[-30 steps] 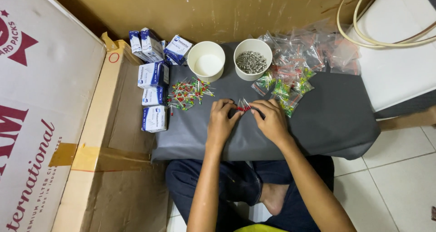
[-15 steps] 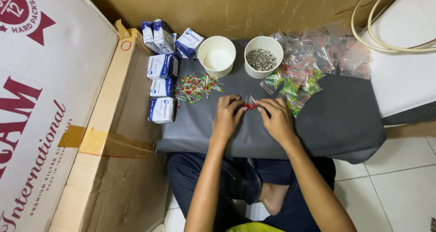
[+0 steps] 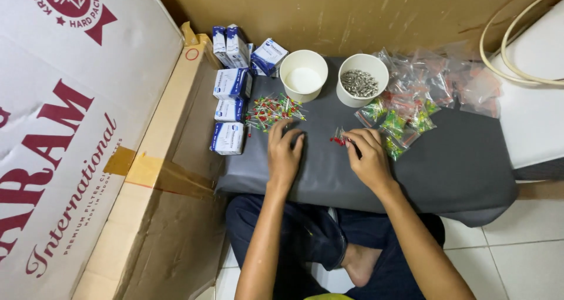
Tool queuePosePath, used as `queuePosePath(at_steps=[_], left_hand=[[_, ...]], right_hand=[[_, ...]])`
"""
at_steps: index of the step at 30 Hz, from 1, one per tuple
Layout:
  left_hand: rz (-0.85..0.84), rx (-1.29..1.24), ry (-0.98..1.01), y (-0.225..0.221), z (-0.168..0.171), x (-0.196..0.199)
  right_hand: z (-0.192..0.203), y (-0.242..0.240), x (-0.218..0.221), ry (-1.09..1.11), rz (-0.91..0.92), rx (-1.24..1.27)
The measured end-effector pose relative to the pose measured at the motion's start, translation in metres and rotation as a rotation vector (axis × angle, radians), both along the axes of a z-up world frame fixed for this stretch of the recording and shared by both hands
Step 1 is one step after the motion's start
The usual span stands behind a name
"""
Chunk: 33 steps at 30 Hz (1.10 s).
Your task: The person is sorting and bagging small electronic components, specifically LEDs and small metal parts, into individual plastic bags.
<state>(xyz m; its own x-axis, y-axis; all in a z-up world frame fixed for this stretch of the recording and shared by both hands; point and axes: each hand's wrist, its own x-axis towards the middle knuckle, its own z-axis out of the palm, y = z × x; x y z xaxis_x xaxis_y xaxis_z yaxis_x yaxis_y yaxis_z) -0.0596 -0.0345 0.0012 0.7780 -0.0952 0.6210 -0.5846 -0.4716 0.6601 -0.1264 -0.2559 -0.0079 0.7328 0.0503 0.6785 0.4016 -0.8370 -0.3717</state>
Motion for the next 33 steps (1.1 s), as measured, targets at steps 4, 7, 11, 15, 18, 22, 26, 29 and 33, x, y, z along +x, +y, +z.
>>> queuePosePath(at_steps=[4, 7, 11, 15, 18, 22, 26, 29, 33], left_hand=[[0.144, 0.029, -0.046, 0.032, -0.005, 0.020], [0.199, 0.054, 0.024, 0.046, -0.004, 0.030], [0.175, 0.028, 0.133, 0.043, 0.000, 0.030], [0.185, 0.020, 0.169, 0.041, 0.018, 0.028], [0.195, 0.092, 0.183, 0.041, 0.024, 0.027], [0.195, 0.115, 0.214, 0.041, 0.038, 0.023], [0.145, 0.064, 0.295, 0.041, 0.046, 0.023], [0.109, 0.063, 0.324, 0.040, 0.034, 0.024], [0.090, 0.065, 0.329, 0.040, 0.032, 0.026]], right_hand=[[0.025, 0.025, 0.020, 0.030, 0.076, 0.032], [0.041, 0.048, 0.043, 0.104, 0.151, 0.028], [0.054, 0.076, 0.068, 0.214, 0.254, 0.035], [0.050, 0.099, 0.098, 0.304, 0.350, 0.016], [0.049, 0.113, 0.112, 0.377, 0.376, -0.004], [0.038, 0.117, 0.126, 0.428, 0.357, -0.054], [0.038, 0.117, 0.131, 0.500, 0.271, -0.112], [0.032, 0.112, 0.132, 0.555, 0.214, -0.110], [0.033, 0.110, 0.134, 0.546, 0.169, -0.114]])
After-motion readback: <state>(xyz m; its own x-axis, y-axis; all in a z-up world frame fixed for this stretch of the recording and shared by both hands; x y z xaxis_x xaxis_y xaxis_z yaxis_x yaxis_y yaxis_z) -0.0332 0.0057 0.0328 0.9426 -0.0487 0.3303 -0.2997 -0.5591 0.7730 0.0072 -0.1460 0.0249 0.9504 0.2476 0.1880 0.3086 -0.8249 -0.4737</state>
